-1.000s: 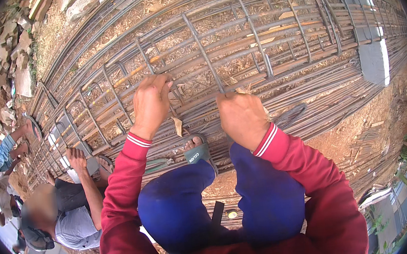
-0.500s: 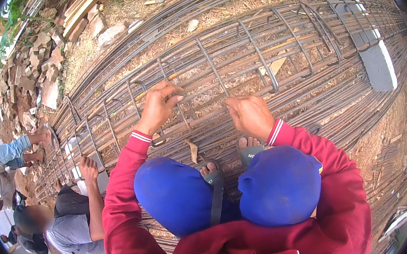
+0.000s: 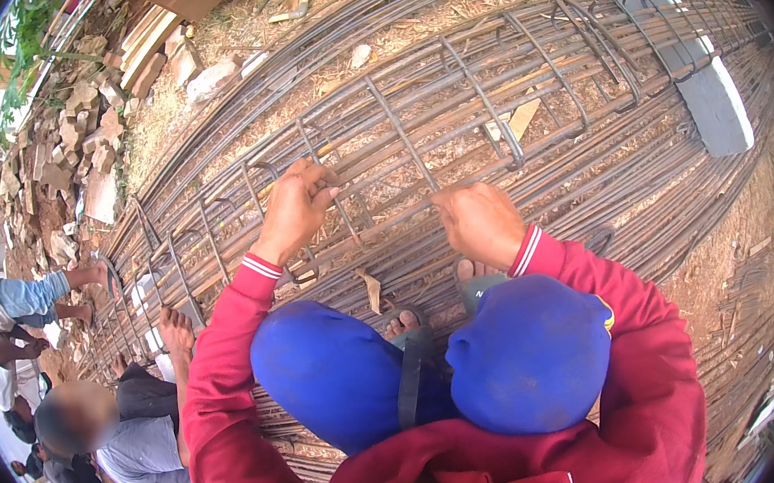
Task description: The person sits on the ground and ties rebar ties to a rebar grid using pliers. They move along the grid, securing ties at multiple intersections, then stand and walk to another section to continue the work.
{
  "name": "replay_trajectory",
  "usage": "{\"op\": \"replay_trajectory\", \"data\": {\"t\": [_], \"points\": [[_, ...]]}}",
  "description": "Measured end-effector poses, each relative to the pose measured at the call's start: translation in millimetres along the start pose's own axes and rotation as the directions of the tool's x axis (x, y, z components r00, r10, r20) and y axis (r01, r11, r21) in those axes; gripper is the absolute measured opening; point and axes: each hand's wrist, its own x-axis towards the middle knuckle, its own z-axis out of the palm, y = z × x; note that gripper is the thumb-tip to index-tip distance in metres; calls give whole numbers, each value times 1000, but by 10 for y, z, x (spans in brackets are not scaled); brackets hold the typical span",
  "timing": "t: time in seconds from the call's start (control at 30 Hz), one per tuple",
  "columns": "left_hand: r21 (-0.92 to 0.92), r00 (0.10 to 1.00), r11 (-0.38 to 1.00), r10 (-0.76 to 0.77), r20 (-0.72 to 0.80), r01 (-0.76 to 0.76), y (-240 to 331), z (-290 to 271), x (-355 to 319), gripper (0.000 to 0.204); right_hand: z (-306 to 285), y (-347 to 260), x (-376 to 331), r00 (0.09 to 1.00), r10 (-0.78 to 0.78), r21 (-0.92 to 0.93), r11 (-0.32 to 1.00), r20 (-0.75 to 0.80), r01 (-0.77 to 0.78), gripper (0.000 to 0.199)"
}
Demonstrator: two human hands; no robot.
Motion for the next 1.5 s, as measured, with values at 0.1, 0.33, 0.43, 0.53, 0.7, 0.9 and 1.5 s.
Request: {"op": "replay_trajectory", "data": {"t": [0.1,0.33,0.43,0.53,0.7,0.9,1.5], "points": [[125,999,991,43,-12,-41,-91,-119,-1,23,-211,-11,11,992,-55,-217,973,117,79,14],[6,999,1000,-26,-47,27,-315,-152,-164,56,-338,47,6,961,-101,-193,969,258,153,10],[82,994,996,-17,-106,26,-418,-18,-178,56,-312,96,39,970,-75,-109,989,230,103,8],[79,987,997,-9,-160,21,-466,39,-194,53,-248,93,112,974,-24,-21,999,225,29,8],[224,977,974,16,-213,33,-376,112,-248,48,-140,42,185,980,-1,-104,994,198,22,9],[244,973,968,3,-231,55,-346,188,-261,42,42,75,90,997,-77,54,996,-3,77,9],[116,984,990,98,-151,-81,-89,46,-163,18,268,136,12,991,89,179,981,-102,-70,18]]}}
